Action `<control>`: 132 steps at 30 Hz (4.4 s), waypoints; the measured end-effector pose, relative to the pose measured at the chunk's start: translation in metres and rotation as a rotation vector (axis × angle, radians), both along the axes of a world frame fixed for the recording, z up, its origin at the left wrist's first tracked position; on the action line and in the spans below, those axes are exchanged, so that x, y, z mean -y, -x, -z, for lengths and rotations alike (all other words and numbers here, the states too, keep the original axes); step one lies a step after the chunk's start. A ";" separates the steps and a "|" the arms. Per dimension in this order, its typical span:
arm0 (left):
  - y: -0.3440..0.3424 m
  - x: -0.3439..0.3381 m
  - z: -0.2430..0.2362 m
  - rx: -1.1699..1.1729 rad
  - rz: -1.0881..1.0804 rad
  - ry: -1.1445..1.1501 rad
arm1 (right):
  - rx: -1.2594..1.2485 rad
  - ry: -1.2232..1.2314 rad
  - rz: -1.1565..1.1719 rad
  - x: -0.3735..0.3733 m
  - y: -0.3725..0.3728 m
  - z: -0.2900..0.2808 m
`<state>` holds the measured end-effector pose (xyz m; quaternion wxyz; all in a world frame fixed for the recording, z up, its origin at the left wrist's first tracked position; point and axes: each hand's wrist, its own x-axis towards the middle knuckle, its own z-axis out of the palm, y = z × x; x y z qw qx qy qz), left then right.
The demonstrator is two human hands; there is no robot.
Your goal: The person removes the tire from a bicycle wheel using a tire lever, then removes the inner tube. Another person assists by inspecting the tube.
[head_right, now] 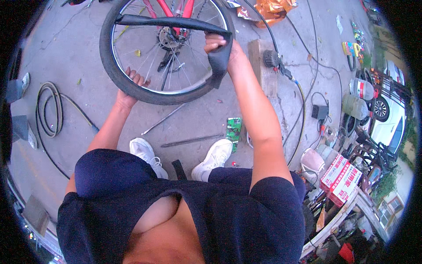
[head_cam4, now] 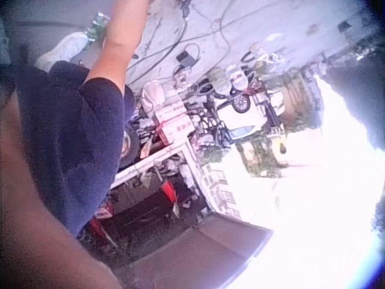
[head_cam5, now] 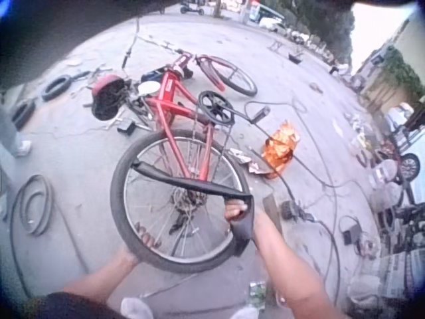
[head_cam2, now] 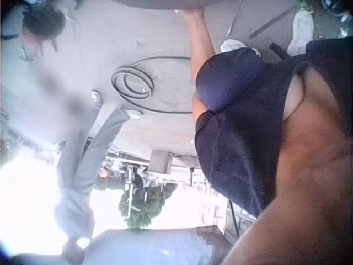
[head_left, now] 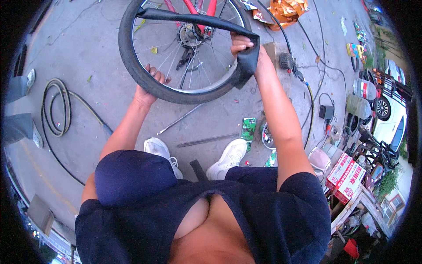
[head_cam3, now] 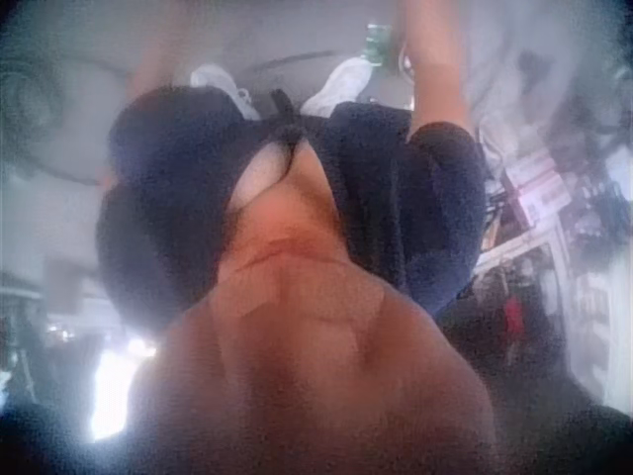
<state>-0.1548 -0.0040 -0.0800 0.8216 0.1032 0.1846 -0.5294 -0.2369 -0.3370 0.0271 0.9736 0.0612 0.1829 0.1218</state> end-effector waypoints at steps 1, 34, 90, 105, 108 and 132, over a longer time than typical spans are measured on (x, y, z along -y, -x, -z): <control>0.000 0.002 -0.003 0.003 -0.009 -0.038 | 0.013 0.059 -0.025 0.006 0.001 0.003; -0.095 0.030 -0.087 0.753 -0.160 -1.031 | 0.342 2.698 -0.647 -0.116 -0.081 -0.044; -0.205 -0.002 -0.120 0.979 -0.131 -0.710 | -0.903 2.286 -0.655 0.049 0.055 0.108; -0.138 0.030 -0.120 1.911 0.826 -1.267 | -0.880 2.010 -0.664 -0.007 0.098 0.103; -0.223 0.058 -0.111 1.889 0.426 -1.503 | -0.830 1.836 -0.597 -0.030 0.107 0.102; -0.047 -0.004 -0.061 0.789 -0.030 -0.992 | 0.218 2.867 -1.376 0.060 0.001 0.050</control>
